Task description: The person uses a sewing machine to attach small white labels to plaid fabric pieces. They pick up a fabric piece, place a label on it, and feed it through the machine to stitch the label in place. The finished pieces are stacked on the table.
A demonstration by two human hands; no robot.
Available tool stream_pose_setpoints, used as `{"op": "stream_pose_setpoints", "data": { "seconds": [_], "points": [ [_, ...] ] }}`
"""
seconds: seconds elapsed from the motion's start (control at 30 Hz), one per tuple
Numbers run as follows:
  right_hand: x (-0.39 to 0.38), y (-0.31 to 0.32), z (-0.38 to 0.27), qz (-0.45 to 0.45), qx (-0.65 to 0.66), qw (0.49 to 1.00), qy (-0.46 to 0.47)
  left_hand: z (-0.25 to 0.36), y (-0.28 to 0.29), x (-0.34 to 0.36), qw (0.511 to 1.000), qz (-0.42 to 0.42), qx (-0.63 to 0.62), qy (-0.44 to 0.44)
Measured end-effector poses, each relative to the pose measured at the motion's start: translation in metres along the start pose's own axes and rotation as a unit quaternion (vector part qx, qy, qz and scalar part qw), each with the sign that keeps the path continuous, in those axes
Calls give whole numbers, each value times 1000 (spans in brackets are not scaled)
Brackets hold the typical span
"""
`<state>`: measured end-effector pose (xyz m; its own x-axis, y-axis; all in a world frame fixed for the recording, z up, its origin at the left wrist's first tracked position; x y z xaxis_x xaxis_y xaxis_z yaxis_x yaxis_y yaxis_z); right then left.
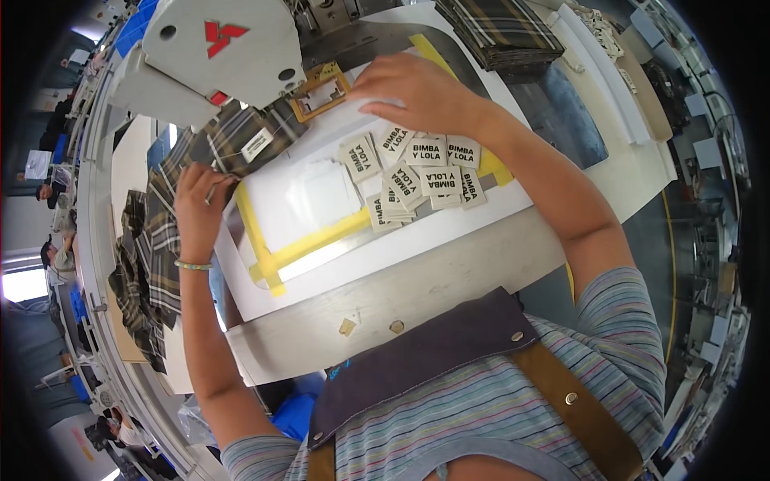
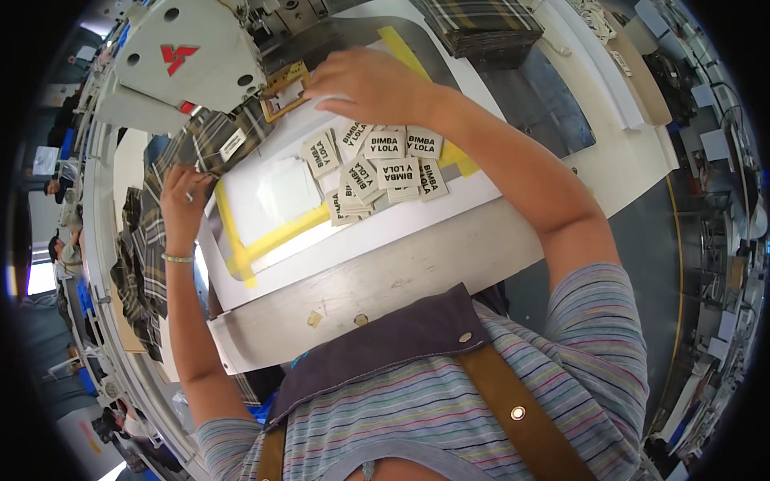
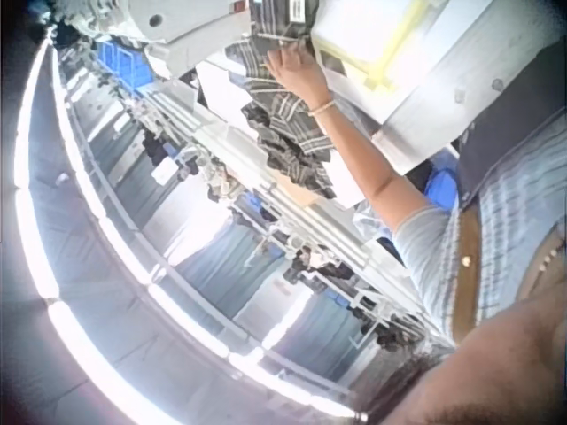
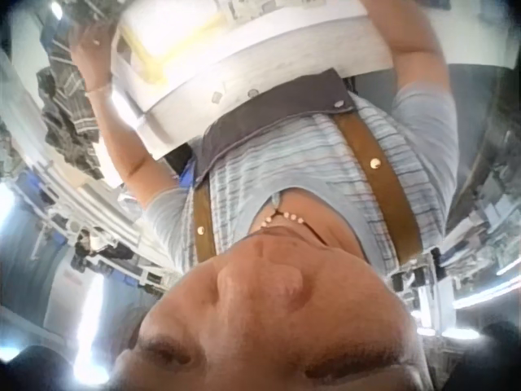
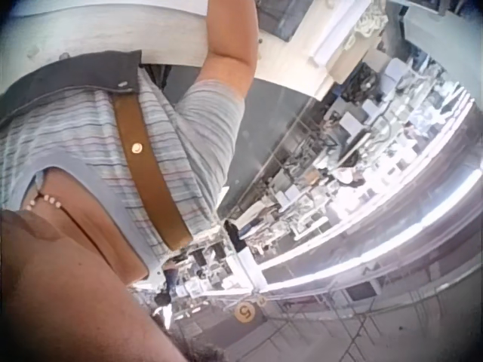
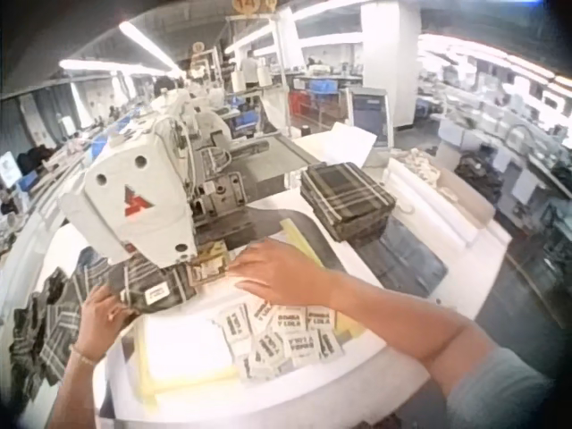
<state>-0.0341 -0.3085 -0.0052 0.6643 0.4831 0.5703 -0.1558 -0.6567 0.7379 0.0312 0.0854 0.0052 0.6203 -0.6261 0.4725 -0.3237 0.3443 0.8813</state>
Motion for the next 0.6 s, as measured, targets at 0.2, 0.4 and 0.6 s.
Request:
{"op": "stream_pose_setpoints", "data": {
  "seconds": [0.2,0.4,0.6],
  "points": [
    [6,15,-12,-74,-9,995,-60,-79,7,-63,990,-15,-8,143],
    [16,5,-37,-180,76,974,-116,-69,35,-52,983,-55,86,153],
    [31,-26,-63,-221,103,966,-80,42,20,27,975,-86,-185,84]
  ]
}}
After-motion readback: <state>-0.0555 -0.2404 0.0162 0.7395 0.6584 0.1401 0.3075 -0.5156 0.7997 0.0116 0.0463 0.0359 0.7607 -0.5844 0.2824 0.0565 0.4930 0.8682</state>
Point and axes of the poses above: each hand's wrist, its own x-axis towards the middle knuckle, its own y-axis out of the back of the hand, z = x × y, the point moved 2 cm from there along x, towards the middle knuckle, and after that the axes turned 7 degrees about x, right-handed, at the moved point
